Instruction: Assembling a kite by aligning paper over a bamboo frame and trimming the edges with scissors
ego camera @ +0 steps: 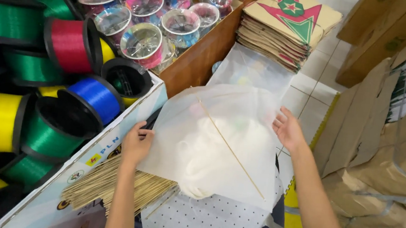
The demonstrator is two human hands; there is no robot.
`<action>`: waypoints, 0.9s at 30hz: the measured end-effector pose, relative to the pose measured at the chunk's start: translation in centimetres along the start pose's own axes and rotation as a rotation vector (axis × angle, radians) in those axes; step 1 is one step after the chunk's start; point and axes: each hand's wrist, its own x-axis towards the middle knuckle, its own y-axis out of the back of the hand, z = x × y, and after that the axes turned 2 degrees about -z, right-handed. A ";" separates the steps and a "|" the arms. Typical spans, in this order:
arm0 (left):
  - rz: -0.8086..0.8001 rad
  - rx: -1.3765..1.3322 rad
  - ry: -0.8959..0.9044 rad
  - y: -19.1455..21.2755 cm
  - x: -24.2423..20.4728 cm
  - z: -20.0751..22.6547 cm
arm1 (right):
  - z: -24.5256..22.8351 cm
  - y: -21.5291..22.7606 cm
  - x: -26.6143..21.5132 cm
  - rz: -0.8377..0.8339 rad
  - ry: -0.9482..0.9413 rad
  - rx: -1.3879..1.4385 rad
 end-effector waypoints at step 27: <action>-0.136 -0.491 0.143 3.1 -5.7 5.2 | 0.2 -3.0 -4.9 -0.263 0.114 -0.501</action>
